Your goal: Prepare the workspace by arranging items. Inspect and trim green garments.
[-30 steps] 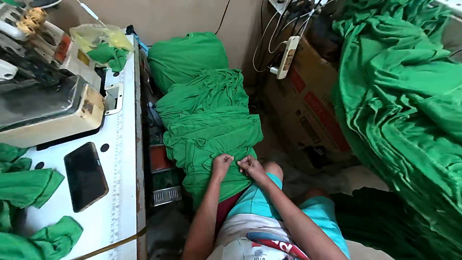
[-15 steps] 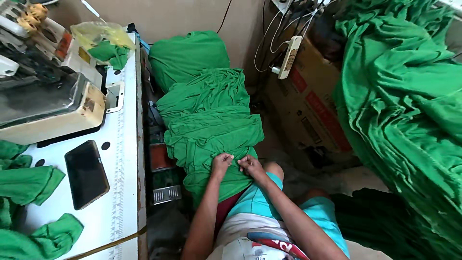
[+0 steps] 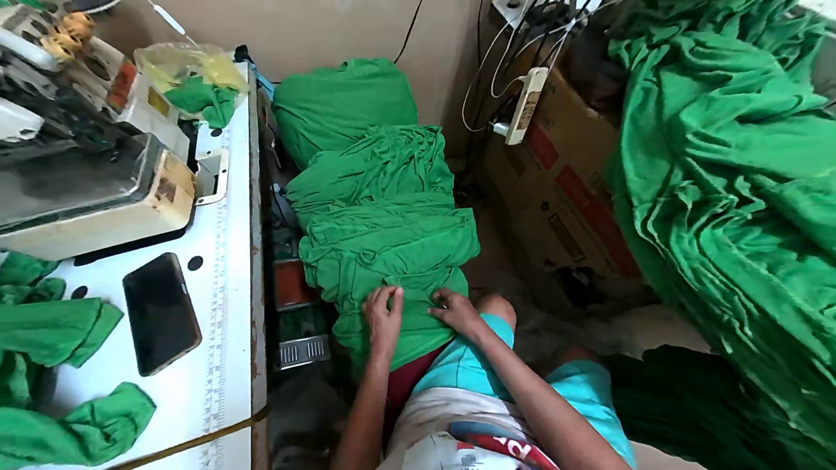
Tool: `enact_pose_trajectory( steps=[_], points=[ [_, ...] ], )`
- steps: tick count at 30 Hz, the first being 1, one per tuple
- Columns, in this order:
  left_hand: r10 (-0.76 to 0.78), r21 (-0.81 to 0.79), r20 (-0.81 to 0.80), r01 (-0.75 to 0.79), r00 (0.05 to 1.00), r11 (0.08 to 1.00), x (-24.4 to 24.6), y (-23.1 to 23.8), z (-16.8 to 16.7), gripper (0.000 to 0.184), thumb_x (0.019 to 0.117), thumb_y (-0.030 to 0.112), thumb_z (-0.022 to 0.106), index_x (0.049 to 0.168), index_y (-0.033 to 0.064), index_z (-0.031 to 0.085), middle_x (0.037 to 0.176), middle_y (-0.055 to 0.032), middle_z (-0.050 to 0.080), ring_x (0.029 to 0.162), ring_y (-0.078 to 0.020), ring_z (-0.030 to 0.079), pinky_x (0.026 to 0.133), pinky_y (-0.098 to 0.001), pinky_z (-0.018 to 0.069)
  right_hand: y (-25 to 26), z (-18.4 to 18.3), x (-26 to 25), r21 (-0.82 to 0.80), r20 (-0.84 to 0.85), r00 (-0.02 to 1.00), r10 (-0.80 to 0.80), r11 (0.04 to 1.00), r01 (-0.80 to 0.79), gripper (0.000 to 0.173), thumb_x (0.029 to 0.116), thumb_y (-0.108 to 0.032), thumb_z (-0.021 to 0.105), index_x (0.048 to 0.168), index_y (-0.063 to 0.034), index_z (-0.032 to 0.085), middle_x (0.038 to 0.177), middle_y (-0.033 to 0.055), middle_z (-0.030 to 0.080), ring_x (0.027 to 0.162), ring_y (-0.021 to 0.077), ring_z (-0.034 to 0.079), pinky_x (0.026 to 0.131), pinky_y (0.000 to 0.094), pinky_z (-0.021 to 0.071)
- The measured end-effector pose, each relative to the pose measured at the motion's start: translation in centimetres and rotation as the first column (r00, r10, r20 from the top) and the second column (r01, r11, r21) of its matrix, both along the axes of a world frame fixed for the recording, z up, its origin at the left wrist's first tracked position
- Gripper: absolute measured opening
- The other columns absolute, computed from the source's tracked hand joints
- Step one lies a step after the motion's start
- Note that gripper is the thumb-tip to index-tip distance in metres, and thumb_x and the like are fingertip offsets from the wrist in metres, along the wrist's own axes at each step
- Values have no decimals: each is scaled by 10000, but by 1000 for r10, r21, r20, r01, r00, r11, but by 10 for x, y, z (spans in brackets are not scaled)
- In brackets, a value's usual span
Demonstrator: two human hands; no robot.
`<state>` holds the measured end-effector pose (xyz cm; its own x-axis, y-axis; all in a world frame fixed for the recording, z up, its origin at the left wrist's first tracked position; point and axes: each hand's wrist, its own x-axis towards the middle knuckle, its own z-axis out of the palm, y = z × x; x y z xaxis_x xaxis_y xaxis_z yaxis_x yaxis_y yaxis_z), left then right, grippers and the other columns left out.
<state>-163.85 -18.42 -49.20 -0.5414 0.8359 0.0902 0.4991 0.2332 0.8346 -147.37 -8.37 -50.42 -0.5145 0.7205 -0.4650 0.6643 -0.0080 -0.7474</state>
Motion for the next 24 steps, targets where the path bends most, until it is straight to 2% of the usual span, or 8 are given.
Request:
enact_pose_trajectory(
  steps=[4, 8, 11, 14, 16, 18, 20, 24],
  points=[
    [249, -243, -161, -283, 955, 928, -27, -46, 3, 945, 855, 477, 772, 1561, 8, 353, 1558, -255, 418, 1430, -465, 386, 1123, -701, 269, -1, 34, -5, 90, 108, 984, 144, 984, -155, 284, 1006, -181, 600, 1224, 1, 610, 1082, 213, 683, 1040, 363, 668, 933, 564, 516],
    [185, -577, 0, -151, 983, 803, -60, -91, 0, 513, 1004, 299, 658, 1368, -54, 582, 1339, -297, 605, 1280, -453, 562, 1106, -633, 385, 35, 69, 28, 188, -9, 998, -65, 980, 65, 304, 1047, -155, 518, 1267, 50, 565, 1092, 256, 657, 967, 355, 666, 869, 539, 536],
    [153, -690, 216, 40, 964, 723, -76, -98, 8, 404, 1073, 263, 544, 1309, -59, 611, 1169, -255, 675, 1056, -337, 686, 980, -493, 533, 63, 93, 46, 114, 165, 985, -49, 993, 31, 358, 1083, -211, 465, 1338, 27, 545, 1093, 261, 667, 939, 363, 689, 870, 564, 546],
    [353, -431, 594, -85, 723, 898, -81, -85, 31, 305, 1104, 179, 428, 1164, -84, 571, 741, -44, 628, 593, -86, 595, 617, -251, 533, 84, 113, 44, -9, 97, 994, 60, 998, -59, 329, 1098, -202, 429, 1313, 21, 539, 920, 130, 686, 676, 172, 588, 653, 364, 496],
    [116, 76, 873, -366, 474, 928, -89, -70, 39, 362, 1121, 201, 266, 1353, 14, 471, 1151, 3, 711, 1007, -63, 682, 903, -283, 558, 100, 104, 36, -85, -316, 922, -224, 975, 208, 253, 1099, -151, 402, 1265, 19, 487, 881, 31, 672, 545, 21, 490, 527, 194, 423],
    [-150, 384, 815, -328, 560, 863, -107, -52, 31, 558, 1110, 382, 261, 1633, 201, 187, 1658, -2, 320, 1495, -166, 353, 1200, -451, 323, 116, 83, 27, -273, -605, 579, -547, 825, 494, 283, 1131, -198, 309, 1371, -87, 409, 1096, 31, 718, 592, 15, 577, 518, 171, 455],
    [-29, 315, 689, -263, 724, 912, -112, -35, 36, 654, 1086, 463, 315, 1659, 214, 120, 1717, -48, 142, 1549, -236, 238, 1217, -510, 290, 115, 75, 18, -294, -656, 431, -620, 735, 610, 368, 1142, -255, 262, 1491, -159, 325, 1219, 33, 696, 688, 65, 654, 553, 202, 485],
    [140, 85, 332, -177, 933, 981, -86, -32, 35, 415, 1080, 217, 492, 1403, -43, 524, 1372, -226, 597, 1244, -284, 604, 1051, -443, 497, 62, 62, 2, 13, -559, 728, -397, 873, 487, 385, 1122, -210, 333, 1392, 34, 457, 994, 65, 721, 599, 56, 567, 558, 235, 483]
  ],
)
